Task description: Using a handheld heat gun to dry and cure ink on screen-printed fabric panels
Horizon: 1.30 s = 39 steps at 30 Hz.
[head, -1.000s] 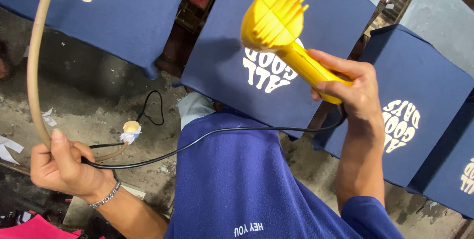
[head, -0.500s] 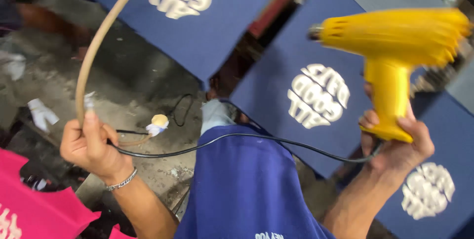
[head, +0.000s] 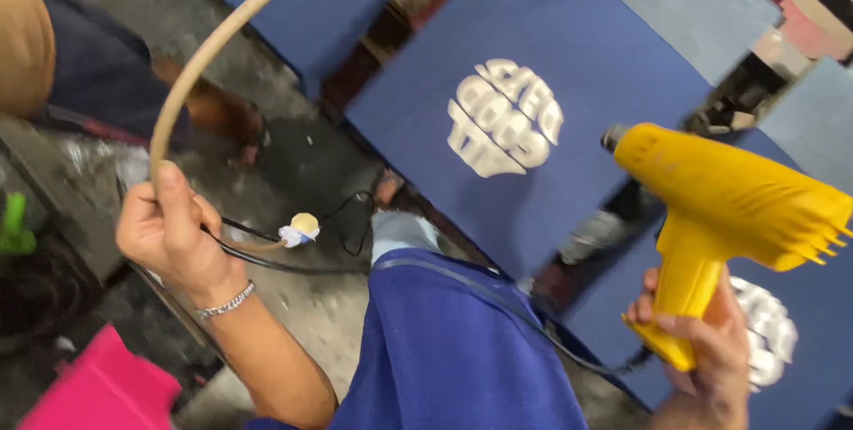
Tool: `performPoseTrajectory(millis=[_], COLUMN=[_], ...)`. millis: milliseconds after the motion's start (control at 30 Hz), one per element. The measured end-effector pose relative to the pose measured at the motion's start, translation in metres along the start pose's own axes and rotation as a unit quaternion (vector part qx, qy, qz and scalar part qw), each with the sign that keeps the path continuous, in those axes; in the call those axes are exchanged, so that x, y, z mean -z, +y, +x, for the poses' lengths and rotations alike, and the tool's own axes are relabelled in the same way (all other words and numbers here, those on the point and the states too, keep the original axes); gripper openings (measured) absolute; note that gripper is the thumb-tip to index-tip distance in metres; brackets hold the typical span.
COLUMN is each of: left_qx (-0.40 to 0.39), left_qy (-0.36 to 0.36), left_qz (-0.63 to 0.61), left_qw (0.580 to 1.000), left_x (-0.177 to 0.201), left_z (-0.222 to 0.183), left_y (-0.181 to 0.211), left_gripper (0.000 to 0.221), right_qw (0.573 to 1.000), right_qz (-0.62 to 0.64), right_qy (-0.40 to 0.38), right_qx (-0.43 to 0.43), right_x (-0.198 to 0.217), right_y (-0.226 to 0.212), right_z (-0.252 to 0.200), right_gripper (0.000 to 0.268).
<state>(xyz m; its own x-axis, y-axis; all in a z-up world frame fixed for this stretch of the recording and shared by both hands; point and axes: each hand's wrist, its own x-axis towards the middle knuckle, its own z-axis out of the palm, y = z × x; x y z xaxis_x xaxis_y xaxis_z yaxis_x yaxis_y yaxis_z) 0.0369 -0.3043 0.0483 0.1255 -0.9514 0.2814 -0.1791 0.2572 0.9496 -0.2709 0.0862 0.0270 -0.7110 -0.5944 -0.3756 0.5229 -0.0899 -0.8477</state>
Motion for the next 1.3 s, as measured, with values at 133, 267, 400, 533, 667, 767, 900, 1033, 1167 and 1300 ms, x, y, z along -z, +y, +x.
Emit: performPoseTrajectory(millis=[133,267,400,533,667,767,900,1033,1167,1300], left_qx=[0.014,0.022,0.039,0.020,0.003,-0.004,0.007,0.030,0.029,0.053], left_qy=[-0.053,-0.091,-0.116,-0.136,-0.162,-0.190,-0.237,-0.267,-0.264,-0.267], left_qz=[0.039,0.022,0.017,0.009,0.012,0.008,0.034,0.021,0.016,-0.012], left_qw=[0.998,0.995,0.992,0.990,0.987,0.982,0.971,0.963,0.964,0.962], left_x=[-0.011,-0.025,-0.036,-0.046,-0.056,-0.062,-0.066,-0.073,-0.077,-0.077], left_z=[0.097,0.175,0.215,0.241,0.257,0.269,0.274,0.274,0.274,0.274], left_y=[-0.031,-0.048,-0.065,-0.092,-0.112,-0.119,-0.124,-0.130,-0.130,-0.135], left_gripper=[0.054,0.049,0.051,0.045,0.048,0.050,0.049,0.054,0.045,0.044], right_qw=[0.988,0.977,0.919,0.892,0.912,0.923,0.936,0.937,0.912,0.947], right_qz=[-0.144,-0.183,-0.290,-0.283,-0.273,-0.264,-0.236,-0.248,-0.296,-0.215], right_qy=[0.030,0.085,0.217,0.270,0.243,0.228,0.178,0.195,0.199,0.196], right_qx=[-0.037,-0.066,-0.158,-0.227,-0.187,-0.164,-0.190,-0.148,-0.202,-0.136], right_x=[-0.097,-0.194,-0.258,-0.275,-0.284,-0.280,-0.285,-0.306,-0.307,-0.293], right_y=[-0.004,-0.012,-0.026,-0.024,-0.014,-0.016,-0.014,-0.012,-0.019,0.007], right_z=[0.019,0.048,0.047,0.042,0.057,0.042,0.040,0.061,0.052,0.058], right_gripper=[0.084,0.078,0.070,0.055,0.071,0.074,0.077,0.081,0.079,0.079])
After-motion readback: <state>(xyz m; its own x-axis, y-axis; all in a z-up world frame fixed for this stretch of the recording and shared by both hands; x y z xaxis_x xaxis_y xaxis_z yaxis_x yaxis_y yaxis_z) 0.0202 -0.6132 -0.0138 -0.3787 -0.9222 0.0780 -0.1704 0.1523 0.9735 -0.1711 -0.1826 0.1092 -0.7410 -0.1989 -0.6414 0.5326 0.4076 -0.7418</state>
